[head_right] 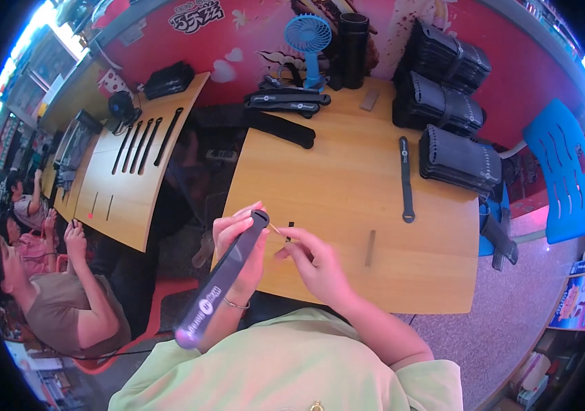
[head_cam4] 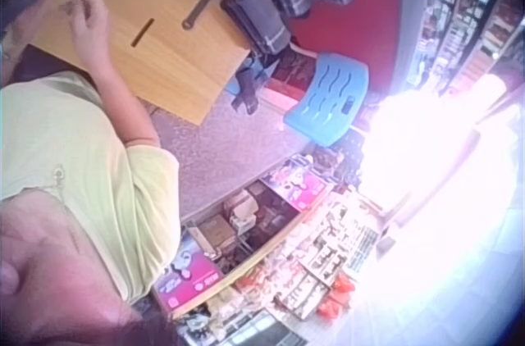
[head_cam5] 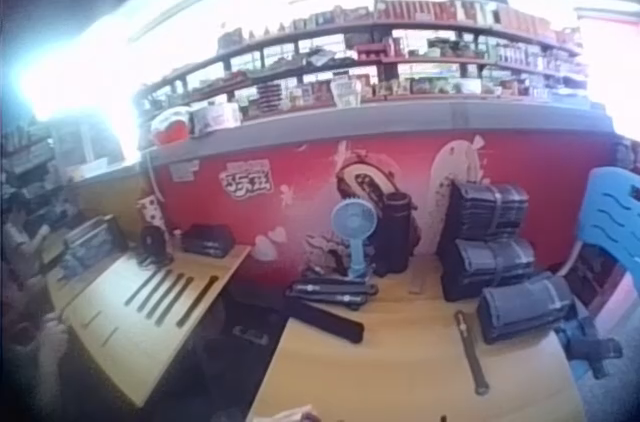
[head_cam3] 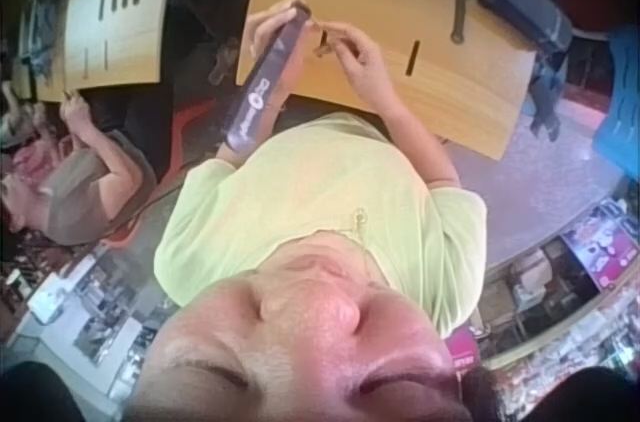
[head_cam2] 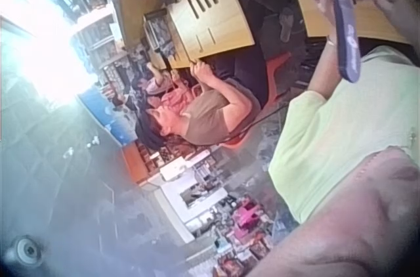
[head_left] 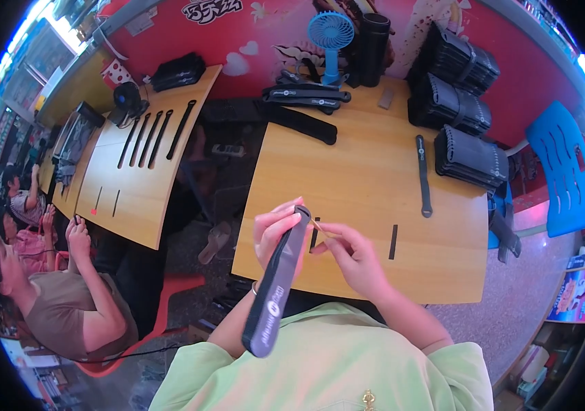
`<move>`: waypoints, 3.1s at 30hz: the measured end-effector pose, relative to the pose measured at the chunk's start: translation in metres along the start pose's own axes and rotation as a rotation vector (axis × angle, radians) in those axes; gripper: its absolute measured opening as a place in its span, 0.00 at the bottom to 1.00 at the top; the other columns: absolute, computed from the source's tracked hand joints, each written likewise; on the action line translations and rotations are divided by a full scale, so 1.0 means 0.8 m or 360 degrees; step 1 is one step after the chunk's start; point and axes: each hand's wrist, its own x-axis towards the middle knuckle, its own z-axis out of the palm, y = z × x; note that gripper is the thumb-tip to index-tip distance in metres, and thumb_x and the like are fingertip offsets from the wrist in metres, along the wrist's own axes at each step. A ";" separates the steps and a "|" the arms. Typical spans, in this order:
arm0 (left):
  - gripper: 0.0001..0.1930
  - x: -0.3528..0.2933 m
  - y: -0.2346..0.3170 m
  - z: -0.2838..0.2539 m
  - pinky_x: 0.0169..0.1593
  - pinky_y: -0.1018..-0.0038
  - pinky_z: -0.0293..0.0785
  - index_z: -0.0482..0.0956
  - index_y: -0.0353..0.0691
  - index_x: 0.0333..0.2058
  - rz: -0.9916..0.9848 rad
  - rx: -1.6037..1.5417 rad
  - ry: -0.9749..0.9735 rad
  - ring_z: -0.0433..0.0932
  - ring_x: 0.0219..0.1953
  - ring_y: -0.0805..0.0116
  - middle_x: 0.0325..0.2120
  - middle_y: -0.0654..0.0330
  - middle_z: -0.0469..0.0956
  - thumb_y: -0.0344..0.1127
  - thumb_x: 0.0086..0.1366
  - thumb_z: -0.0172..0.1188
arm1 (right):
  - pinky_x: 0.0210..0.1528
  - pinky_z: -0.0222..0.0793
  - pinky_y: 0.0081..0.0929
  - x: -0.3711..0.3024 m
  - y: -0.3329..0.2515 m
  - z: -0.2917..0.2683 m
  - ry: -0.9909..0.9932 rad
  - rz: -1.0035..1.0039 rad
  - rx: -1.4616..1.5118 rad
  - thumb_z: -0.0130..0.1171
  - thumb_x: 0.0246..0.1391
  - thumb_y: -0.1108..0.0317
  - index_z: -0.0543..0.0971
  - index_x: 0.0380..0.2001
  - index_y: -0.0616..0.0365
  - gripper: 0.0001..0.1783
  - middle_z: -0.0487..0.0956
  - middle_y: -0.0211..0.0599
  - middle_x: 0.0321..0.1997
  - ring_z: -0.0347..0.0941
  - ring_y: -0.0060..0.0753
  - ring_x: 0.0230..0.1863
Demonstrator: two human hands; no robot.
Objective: Assembling flexible black straps by inserting an internal strip into a fabric or plastic sleeve using a small stick tool.
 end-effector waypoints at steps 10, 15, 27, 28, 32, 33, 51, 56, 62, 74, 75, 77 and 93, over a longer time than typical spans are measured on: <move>0.17 -0.012 -0.009 0.007 0.50 0.68 0.73 0.66 0.37 0.45 -0.0553 -0.0620 0.0109 0.74 0.47 0.56 0.39 0.58 0.65 0.19 0.57 0.58 | 0.17 0.48 0.11 0.001 0.002 0.006 -0.0003 0.0109 0.0271 0.45 0.61 0.70 0.65 0.55 0.54 0.18 0.78 0.34 0.27 0.52 0.10 0.15; 0.17 -0.008 -0.012 0.009 0.51 0.65 0.73 0.65 0.37 0.44 -0.0387 -0.0463 0.0134 0.74 0.47 0.55 0.39 0.57 0.65 0.19 0.58 0.57 | 0.16 0.46 0.10 -0.001 -0.002 0.016 0.0002 0.0232 0.0656 0.44 0.62 0.68 0.60 0.58 0.54 0.21 0.76 0.32 0.28 0.50 0.11 0.14; 0.18 -0.002 -0.018 -0.001 0.51 0.65 0.71 0.62 0.38 0.45 -0.0598 -0.0772 -0.0031 0.72 0.50 0.55 0.41 0.57 0.63 0.19 0.59 0.55 | 0.16 0.47 0.11 0.014 0.002 0.001 0.0148 -0.0470 -0.0553 0.43 0.62 0.69 0.58 0.60 0.51 0.23 0.77 0.33 0.26 0.50 0.11 0.13; 0.17 -0.001 -0.017 0.001 0.51 0.66 0.72 0.62 0.38 0.45 -0.0517 -0.0679 -0.0045 0.72 0.50 0.55 0.41 0.57 0.62 0.18 0.59 0.55 | 0.17 0.48 0.10 0.010 -0.007 0.001 0.0007 -0.0089 0.0071 0.42 0.62 0.69 0.57 0.61 0.50 0.24 0.77 0.33 0.27 0.51 0.10 0.14; 0.17 0.005 -0.017 0.002 0.51 0.68 0.72 0.62 0.38 0.44 -0.0236 -0.0351 -0.0122 0.72 0.50 0.56 0.40 0.57 0.63 0.18 0.59 0.54 | 0.18 0.49 0.10 0.007 -0.015 0.005 -0.0093 0.0257 0.0674 0.42 0.62 0.70 0.54 0.63 0.50 0.26 0.78 0.34 0.27 0.52 0.09 0.15; 0.17 0.008 -0.016 0.002 0.51 0.68 0.72 0.62 0.38 0.44 -0.0238 -0.0355 -0.0125 0.72 0.50 0.56 0.40 0.57 0.63 0.18 0.59 0.54 | 0.18 0.49 0.10 0.008 -0.013 0.006 -0.0088 0.0257 0.0675 0.42 0.62 0.70 0.54 0.63 0.50 0.26 0.78 0.34 0.27 0.52 0.09 0.15; 0.16 0.008 -0.014 0.007 0.52 0.71 0.71 0.61 0.37 0.43 -0.0510 -0.0650 -0.0104 0.71 0.52 0.56 0.40 0.58 0.63 0.15 0.59 0.51 | 0.18 0.49 0.09 0.017 0.008 0.010 0.0178 -0.0165 0.0134 0.39 0.61 0.73 0.53 0.63 0.53 0.26 0.78 0.35 0.25 0.52 0.10 0.15; 0.16 0.006 -0.009 0.011 0.51 0.70 0.72 0.62 0.36 0.43 -0.0579 -0.0740 -0.0027 0.71 0.52 0.55 0.40 0.58 0.63 0.15 0.59 0.52 | 0.20 0.52 0.10 0.011 0.007 0.010 0.0142 -0.0204 -0.0068 0.42 0.61 0.71 0.53 0.63 0.52 0.27 0.78 0.33 0.25 0.54 0.11 0.16; 0.17 0.007 -0.017 0.004 0.50 0.70 0.73 0.62 0.36 0.44 -0.0380 -0.0565 -0.0183 0.71 0.52 0.56 0.41 0.57 0.64 0.16 0.58 0.52 | 0.23 0.56 0.12 0.012 -0.010 -0.001 0.0028 0.0011 0.0222 0.42 0.61 0.73 0.55 0.62 0.53 0.26 0.78 0.31 0.24 0.58 0.11 0.18; 0.18 0.001 -0.007 0.003 0.45 0.72 0.75 0.62 0.39 0.47 -0.1176 -0.1124 -0.0006 0.76 0.43 0.66 0.37 0.58 0.72 0.22 0.60 0.55 | 0.27 0.61 0.15 0.020 -0.005 0.009 0.0262 -0.0339 -0.0296 0.47 0.60 0.72 0.67 0.53 0.57 0.17 0.80 0.31 0.25 0.68 0.13 0.24; 0.18 0.000 -0.007 0.004 0.45 0.72 0.75 0.62 0.39 0.47 -0.1176 -0.1124 -0.0009 0.76 0.43 0.66 0.37 0.58 0.72 0.22 0.60 0.55 | 0.27 0.61 0.15 0.021 -0.003 0.011 0.0264 -0.0340 -0.0296 0.47 0.60 0.72 0.67 0.53 0.57 0.17 0.80 0.31 0.25 0.68 0.13 0.24; 0.16 0.001 -0.004 0.010 0.45 0.73 0.75 0.64 0.35 0.47 -0.1264 -0.1183 0.0085 0.75 0.41 0.69 0.39 0.57 0.73 0.22 0.60 0.55 | 0.26 0.62 0.15 0.022 0.001 0.014 0.0372 -0.0423 -0.0352 0.48 0.59 0.73 0.70 0.49 0.58 0.14 0.81 0.33 0.26 0.70 0.14 0.24; 0.21 0.012 -0.019 -0.005 0.46 0.77 0.74 0.70 0.27 0.49 -0.1034 -0.0575 -0.0496 0.76 0.41 0.75 0.38 0.59 0.76 0.19 0.55 0.60 | 0.29 0.70 0.23 0.021 0.002 -0.007 0.0364 -0.0581 -0.0808 0.50 0.56 0.75 0.75 0.46 0.57 0.14 0.80 0.38 0.24 0.78 0.30 0.26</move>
